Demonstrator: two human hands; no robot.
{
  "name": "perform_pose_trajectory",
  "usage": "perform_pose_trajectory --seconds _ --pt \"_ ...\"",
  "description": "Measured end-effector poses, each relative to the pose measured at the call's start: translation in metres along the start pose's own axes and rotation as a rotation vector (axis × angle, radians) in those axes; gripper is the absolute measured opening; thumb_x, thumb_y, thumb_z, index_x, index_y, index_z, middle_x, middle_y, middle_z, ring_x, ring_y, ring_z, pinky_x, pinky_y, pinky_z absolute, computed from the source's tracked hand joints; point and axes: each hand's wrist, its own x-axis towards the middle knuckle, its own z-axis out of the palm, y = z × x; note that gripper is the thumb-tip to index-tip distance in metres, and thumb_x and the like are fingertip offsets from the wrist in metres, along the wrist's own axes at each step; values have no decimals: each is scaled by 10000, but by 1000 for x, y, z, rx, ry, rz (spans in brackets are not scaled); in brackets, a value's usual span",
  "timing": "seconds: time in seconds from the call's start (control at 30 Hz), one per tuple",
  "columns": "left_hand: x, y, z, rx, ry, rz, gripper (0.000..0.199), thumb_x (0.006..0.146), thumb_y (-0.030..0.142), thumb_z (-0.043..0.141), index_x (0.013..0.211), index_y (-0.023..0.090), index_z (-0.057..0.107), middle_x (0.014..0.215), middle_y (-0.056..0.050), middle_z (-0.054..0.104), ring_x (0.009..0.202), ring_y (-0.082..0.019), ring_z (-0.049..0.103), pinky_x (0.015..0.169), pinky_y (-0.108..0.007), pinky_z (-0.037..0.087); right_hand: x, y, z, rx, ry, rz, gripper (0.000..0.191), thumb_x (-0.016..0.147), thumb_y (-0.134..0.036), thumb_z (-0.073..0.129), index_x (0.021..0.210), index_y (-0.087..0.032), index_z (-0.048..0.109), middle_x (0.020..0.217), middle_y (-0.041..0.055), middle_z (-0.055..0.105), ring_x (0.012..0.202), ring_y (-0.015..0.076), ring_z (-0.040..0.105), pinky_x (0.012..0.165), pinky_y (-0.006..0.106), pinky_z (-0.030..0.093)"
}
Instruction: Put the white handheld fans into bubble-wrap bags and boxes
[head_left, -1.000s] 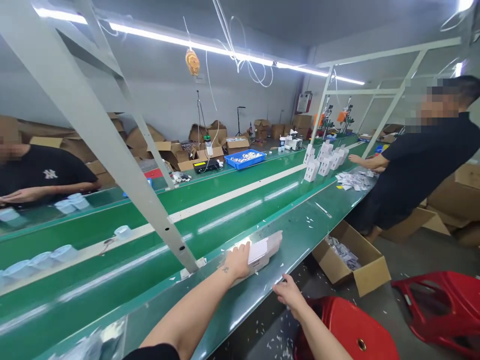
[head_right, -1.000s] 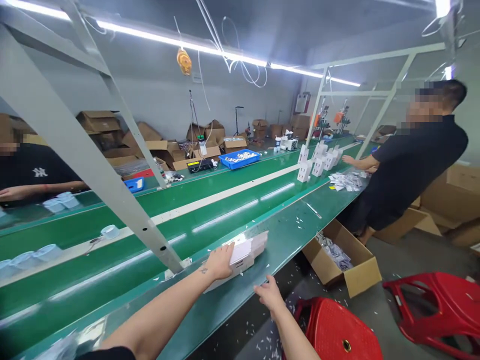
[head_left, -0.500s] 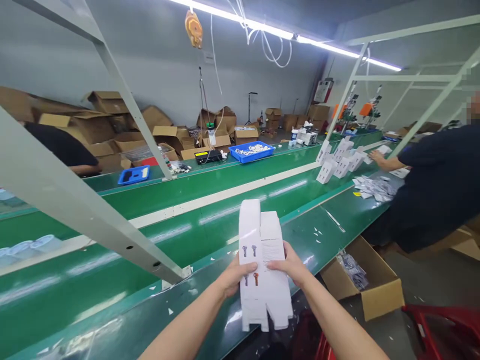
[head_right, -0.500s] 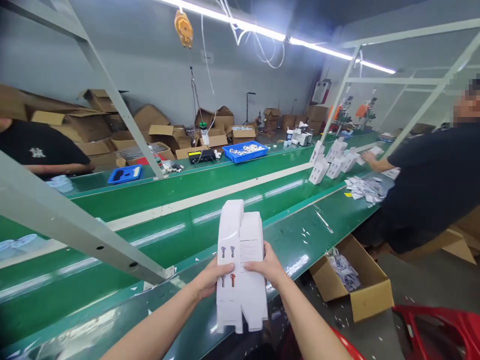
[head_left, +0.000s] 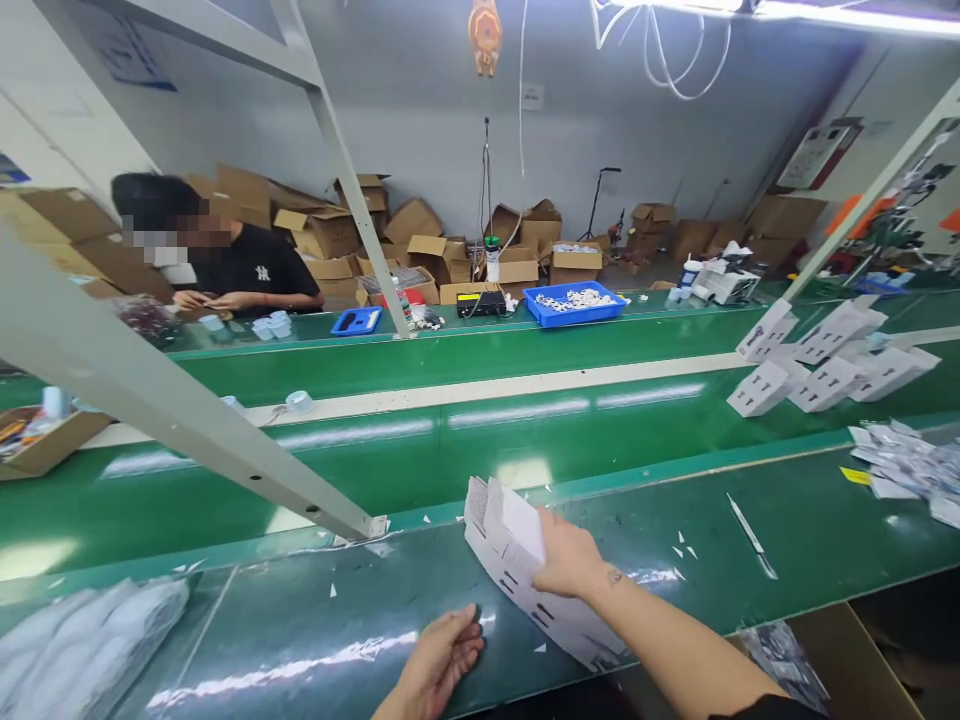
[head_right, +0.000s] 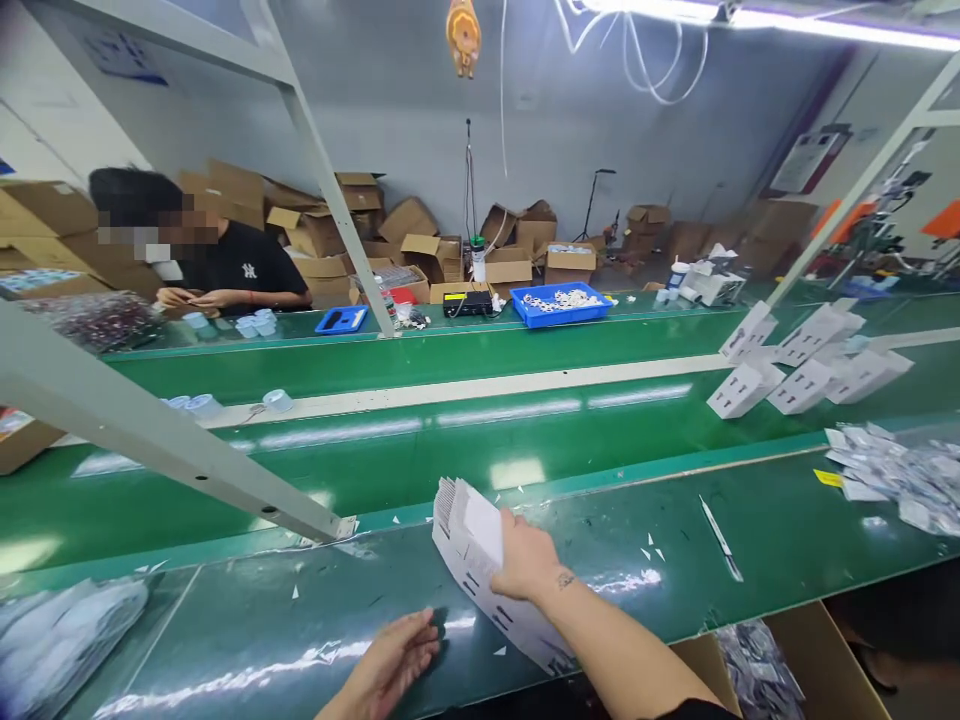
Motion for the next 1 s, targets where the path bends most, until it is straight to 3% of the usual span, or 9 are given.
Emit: perform_pose_trajectory --seconds 0.17,0.3,0.4,0.5,0.6,0.7,0.83,0.9,1.0 --pt "-7 18 38 -97 -327 105 841 547 439 879 1258 222 485 1198 -150 649 1018 -303 661 819 -394 531 -2 10 -10 400 -121 117 712 412 -288 864 1058 -198 579 996 76 696 972 344 622 843 462 462" --pt "4 42 59 -9 -300 208 871 498 306 892 1252 200 468 1079 -120 692 874 -296 695 725 -373 560 -15 24 11 879 -222 127 750 457 -326 868 1128 -178 567 1071 94 715 1033 313 644 926 442 462" --pt "17 47 74 84 -298 182 835 497 282 880 1221 190 475 983 -92 710 733 -260 700 630 -352 565 -19 42 11 956 -177 127 731 509 -444 862 1131 -177 585 1082 113 721 1060 324 646 972 478 443" --pt "27 30 101 76 -318 180 803 527 267 865 1217 196 460 1017 -98 704 750 -253 704 653 -357 573 -21 64 -9 920 -122 183 748 534 -523 838 1154 -188 586 1075 116 725 1025 316 664 950 490 460" --pt "35 -1 131 94 -227 202 808 582 281 840 1262 203 410 1048 -120 696 812 -263 707 730 -384 570 -19 88 -49 645 -33 224 666 592 -597 766 1110 -199 640 1034 104 735 952 295 686 876 472 504" --pt "42 -27 148 241 -75 283 738 644 385 771 1251 157 420 1078 -171 678 903 -305 692 800 -434 544 -11 118 -113 291 193 322 534 658 -611 688 1013 -212 687 1065 116 722 1036 325 649 901 486 486" --pt "42 -37 148 717 234 528 596 579 471 704 1036 114 569 1120 -213 642 1158 -396 551 993 -500 412 6 173 -216 -30 534 498 614 750 -501 564 1195 -77 578 1296 294 543 1351 434 350 1063 595 278" --pt "37 -34 147 826 313 513 537 575 483 678 964 125 581 1049 -196 663 1111 -394 572 957 -489 427 15 202 -253 -160 557 577 592 709 -410 592 1158 -24 587 1198 344 574 1279 482 425 1016 621 312" --pt "28 -30 150 775 262 321 363 657 463 630 867 179 548 811 -91 695 812 -303 668 743 -400 492 26 235 -280 -277 480 576 402 678 -318 600 1024 -123 664 931 222 691 1070 429 606 915 533 436"
